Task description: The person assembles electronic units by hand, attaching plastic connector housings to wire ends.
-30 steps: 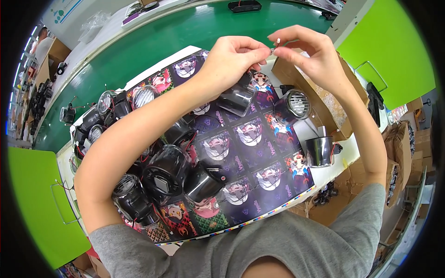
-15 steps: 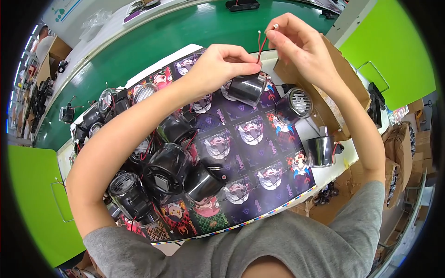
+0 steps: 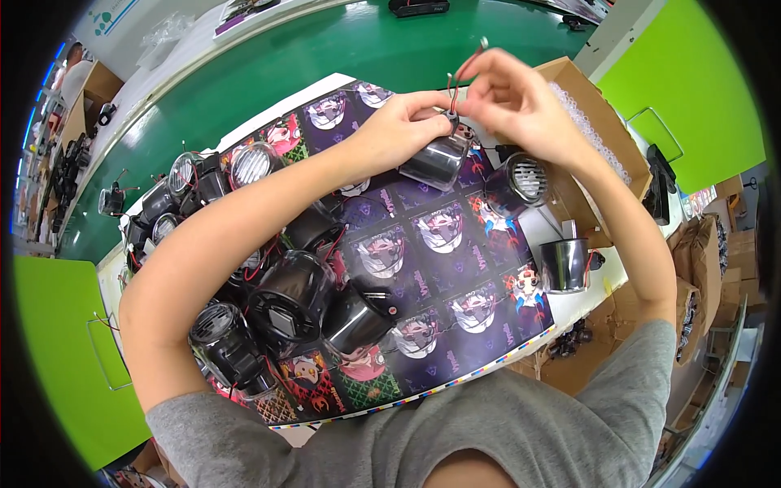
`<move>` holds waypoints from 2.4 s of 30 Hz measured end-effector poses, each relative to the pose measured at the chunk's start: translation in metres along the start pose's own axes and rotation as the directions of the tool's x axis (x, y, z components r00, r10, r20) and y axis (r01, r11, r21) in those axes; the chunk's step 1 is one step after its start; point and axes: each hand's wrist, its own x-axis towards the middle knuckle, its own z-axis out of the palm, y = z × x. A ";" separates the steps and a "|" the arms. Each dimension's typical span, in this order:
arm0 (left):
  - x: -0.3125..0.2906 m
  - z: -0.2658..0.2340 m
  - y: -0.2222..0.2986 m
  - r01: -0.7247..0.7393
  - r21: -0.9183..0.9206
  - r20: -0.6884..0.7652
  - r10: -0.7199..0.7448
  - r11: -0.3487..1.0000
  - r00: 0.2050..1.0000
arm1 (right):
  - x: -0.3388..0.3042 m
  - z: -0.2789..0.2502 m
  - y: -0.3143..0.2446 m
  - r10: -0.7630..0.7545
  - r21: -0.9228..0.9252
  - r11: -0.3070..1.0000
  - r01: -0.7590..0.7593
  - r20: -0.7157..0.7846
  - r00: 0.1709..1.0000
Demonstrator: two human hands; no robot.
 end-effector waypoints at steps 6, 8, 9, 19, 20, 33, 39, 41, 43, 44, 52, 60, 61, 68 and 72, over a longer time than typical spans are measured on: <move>-0.001 0.010 -0.007 -0.141 0.032 -0.180 0.145 0.989 0.973 | 0.002 0.010 -0.003 0.133 -0.206 0.971 -0.121 0.043 0.990; -0.001 0.012 -0.006 -0.174 0.028 -0.189 0.177 0.984 0.966 | 0.001 0.012 0.003 0.081 -0.212 0.974 -0.081 -0.007 0.997; -0.002 0.012 -0.008 -0.205 0.025 -0.199 0.206 0.978 0.958 | 0.001 0.014 0.006 0.029 -0.218 0.975 -0.041 -0.056 0.998; 0.004 0.003 -0.019 -0.220 0.217 -0.271 0.275 0.951 0.922 | -0.004 0.023 0.006 -0.437 -0.634 0.695 0.338 0.001 0.900; 0.003 0.002 -0.020 -0.235 0.255 -0.264 0.301 0.938 0.916 | -0.004 0.023 0.001 -0.351 -0.589 0.759 0.277 -0.013 0.936; -0.001 0.003 -0.016 -0.212 0.087 -0.090 0.220 0.973 0.971 | -0.006 0.015 0.003 -0.293 -0.536 0.805 0.255 0.015 0.956; 0.001 0.005 -0.018 -0.267 0.150 -0.112 0.285 0.952 0.952 | -0.004 0.016 0.007 -0.308 -0.506 0.823 0.260 -0.012 0.951; 0.004 0.006 -0.019 -0.266 0.272 -0.179 0.320 0.925 0.930 | -0.006 0.019 0.005 -0.164 -0.393 0.911 0.124 -0.069 0.984; 0.004 0.006 -0.020 -0.270 0.307 -0.186 0.336 0.913 0.923 | -0.006 0.020 0.006 -0.009 -0.266 0.964 -0.020 -0.107 0.994; 0.004 0.006 -0.020 -0.291 0.333 -0.204 0.370 0.897 0.906 | -0.005 0.020 0.006 0.018 -0.208 0.977 -0.041 -0.111 0.994; -0.008 0.012 -0.003 -0.137 0.500 -0.203 0.269 0.855 0.942 | -0.003 0.018 0.011 0.177 0.030 0.984 -0.175 -0.105 0.978; -0.005 0.022 -0.007 -0.244 0.558 -0.251 0.442 0.793 0.861 | -0.006 0.028 -0.008 -0.136 -0.491 0.871 0.028 -0.184 0.973; -0.005 0.023 -0.007 -0.243 0.557 -0.252 0.441 0.794 0.861 | -0.006 0.028 -0.008 -0.135 -0.491 0.871 0.028 -0.183 0.974; -0.004 0.023 -0.011 -0.311 0.591 -0.207 0.512 0.745 0.834 | -0.006 0.026 -0.005 -0.051 -0.487 0.872 -0.059 -0.211 0.976; -0.003 0.021 -0.013 -0.313 0.584 -0.205 0.509 0.749 0.836 | -0.006 0.027 -0.002 -0.064 -0.472 0.880 -0.049 -0.221 0.973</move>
